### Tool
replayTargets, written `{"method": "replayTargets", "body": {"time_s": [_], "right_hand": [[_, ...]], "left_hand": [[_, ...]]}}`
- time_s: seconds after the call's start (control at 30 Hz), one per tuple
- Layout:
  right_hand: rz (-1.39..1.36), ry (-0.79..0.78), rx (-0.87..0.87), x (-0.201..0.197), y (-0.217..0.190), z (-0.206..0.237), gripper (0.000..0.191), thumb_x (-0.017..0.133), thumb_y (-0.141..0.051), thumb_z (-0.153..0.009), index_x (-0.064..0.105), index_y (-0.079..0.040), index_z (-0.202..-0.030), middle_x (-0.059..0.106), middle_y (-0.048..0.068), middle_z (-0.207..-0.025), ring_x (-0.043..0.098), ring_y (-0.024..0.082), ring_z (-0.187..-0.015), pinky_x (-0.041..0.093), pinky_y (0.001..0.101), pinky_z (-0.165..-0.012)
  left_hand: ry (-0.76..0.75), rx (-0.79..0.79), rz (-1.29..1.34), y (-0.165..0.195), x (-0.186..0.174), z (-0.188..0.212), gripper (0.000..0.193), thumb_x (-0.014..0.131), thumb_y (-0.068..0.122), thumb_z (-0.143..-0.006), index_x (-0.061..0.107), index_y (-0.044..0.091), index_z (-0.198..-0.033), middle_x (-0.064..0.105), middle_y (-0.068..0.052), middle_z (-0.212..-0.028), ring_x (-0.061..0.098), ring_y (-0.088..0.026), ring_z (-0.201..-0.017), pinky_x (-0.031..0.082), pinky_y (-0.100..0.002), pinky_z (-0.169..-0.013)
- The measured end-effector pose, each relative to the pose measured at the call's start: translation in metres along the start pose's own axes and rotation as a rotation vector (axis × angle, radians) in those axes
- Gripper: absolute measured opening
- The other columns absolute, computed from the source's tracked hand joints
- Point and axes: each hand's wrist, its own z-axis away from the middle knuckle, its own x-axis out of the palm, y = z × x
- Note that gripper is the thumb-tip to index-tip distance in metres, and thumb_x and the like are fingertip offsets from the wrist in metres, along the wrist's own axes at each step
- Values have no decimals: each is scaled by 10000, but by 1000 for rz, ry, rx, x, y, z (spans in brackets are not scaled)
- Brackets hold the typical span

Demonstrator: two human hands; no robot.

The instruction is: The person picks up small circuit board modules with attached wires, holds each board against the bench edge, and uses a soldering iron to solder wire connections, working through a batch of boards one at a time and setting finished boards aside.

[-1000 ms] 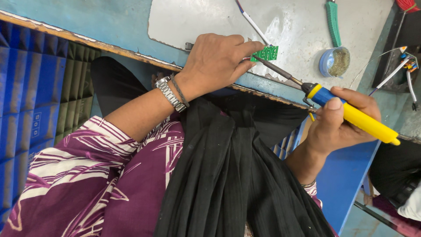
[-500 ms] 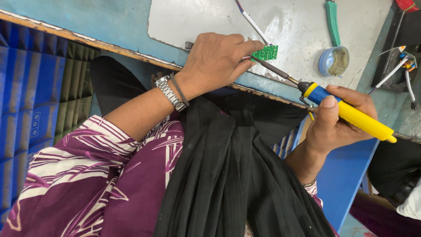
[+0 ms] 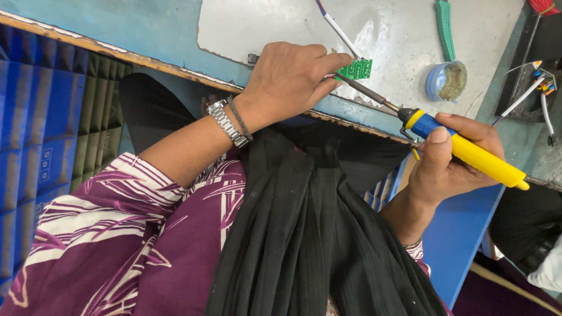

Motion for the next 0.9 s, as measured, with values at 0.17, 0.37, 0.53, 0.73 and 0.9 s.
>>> {"method": "replayTargets", "body": {"time_s": [0.17,0.37,0.53,0.73,0.9], "right_hand": [[38,-9,-56,-1,3,0,354,856,-255,-1069,699,61,-1097,653,83,-931,576,123,-713,438,199,-678],[46,-5,-37,0,1,-2,367,853,-268,-1038,690,57,-1090,661,85,-910,601,126,-702,451,204,-667],[48,6,-34,5,-5,-3,365,842,-271,-1024,689,54,-1087,646,78,-886,594,114,-676,456,201,-658],[72,21,-64,-1,-3,-3,376,827,-290,-1016,674,49,-1066,651,85,-931,615,108,-617,470,199,-612],[55,6,-33,-4,0,2,380,850,-271,-1044,684,67,-1103,652,93,-917,624,133,-673,478,212,-649]], "left_hand": [[-2,-2,3,0,0,0,288,770,306,-959,713,190,-1217,632,-1,-795,642,-220,-662,470,-373,-563],[3,-1,-1,-1,-1,0,292,774,307,-955,717,190,-1216,630,-4,-790,639,-226,-656,472,-379,-563],[6,-1,7,-1,-1,0,290,773,301,-955,716,191,-1218,629,-5,-797,642,-234,-667,473,-387,-571],[1,-9,19,1,-1,2,289,772,299,-955,716,200,-1220,624,-7,-792,642,-242,-673,475,-394,-581],[6,-3,18,0,0,2,298,776,301,-954,711,194,-1224,626,-6,-798,643,-242,-678,472,-393,-578]]}}
